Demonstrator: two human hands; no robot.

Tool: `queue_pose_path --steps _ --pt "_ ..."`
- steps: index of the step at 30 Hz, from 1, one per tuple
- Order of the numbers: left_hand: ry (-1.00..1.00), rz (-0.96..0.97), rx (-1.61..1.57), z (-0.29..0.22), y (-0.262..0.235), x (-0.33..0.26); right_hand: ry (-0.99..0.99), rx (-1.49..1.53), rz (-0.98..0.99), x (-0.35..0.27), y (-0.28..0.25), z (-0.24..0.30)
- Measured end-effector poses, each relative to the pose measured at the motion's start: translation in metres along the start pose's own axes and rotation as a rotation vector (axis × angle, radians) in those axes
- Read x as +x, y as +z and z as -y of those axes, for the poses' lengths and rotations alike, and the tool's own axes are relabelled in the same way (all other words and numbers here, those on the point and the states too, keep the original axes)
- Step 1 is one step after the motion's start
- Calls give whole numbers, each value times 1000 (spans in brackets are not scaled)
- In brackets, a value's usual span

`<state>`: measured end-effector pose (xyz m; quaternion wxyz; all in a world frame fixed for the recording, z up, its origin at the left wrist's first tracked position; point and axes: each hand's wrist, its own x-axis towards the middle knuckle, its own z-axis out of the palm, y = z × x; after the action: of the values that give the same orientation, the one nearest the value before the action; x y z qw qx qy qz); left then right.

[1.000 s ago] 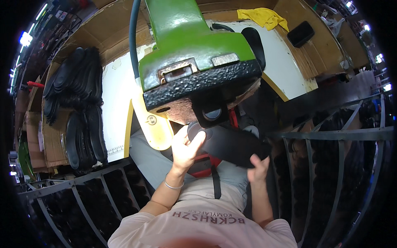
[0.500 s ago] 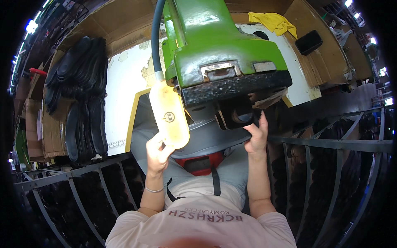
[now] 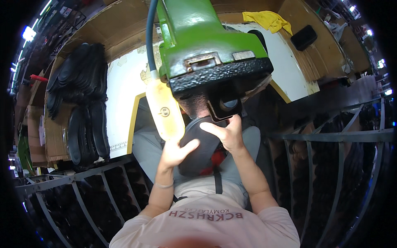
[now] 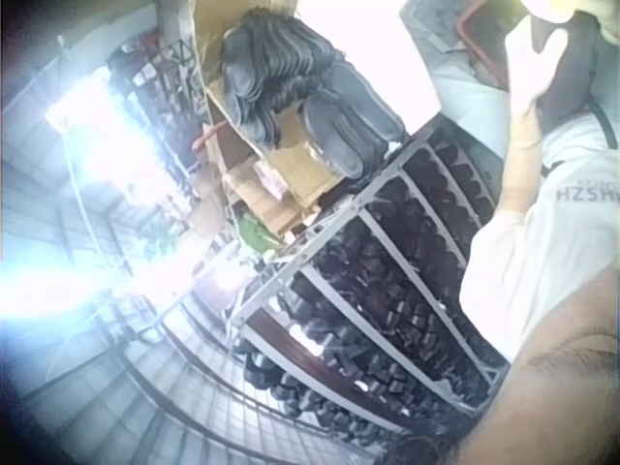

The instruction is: The recorder is manufacturing shoes, specifically handling soles through a machine and organizing them on racks.

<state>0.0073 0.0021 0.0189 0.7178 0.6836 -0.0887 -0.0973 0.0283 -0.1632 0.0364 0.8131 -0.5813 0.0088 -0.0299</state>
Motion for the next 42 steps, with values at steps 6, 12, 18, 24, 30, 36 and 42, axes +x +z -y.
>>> queue_pose_path --steps 6,12,18,24,30,36,42 --pt "180 -198 44 30 27 8 275 -92 88 -82 -36 -37" --pt "119 -210 -115 24 30 -2 416 -19 -91 -163 -104 -49" --pt "-25 -99 -259 25 40 6 -24 -53 -473 -94 -129 16" --pt "102 -60 -61 13 17 19 -49 -71 -335 1 -122 48" --pt "107 6 -30 -13 -35 16 -48 95 -70 22 -99 12" --pt "-26 -176 -69 -5 -85 -16 -179 -161 -41 3 -30 3" --pt "-171 -114 -196 36 -95 -68 -68 -159 83 -1 -18 -15"
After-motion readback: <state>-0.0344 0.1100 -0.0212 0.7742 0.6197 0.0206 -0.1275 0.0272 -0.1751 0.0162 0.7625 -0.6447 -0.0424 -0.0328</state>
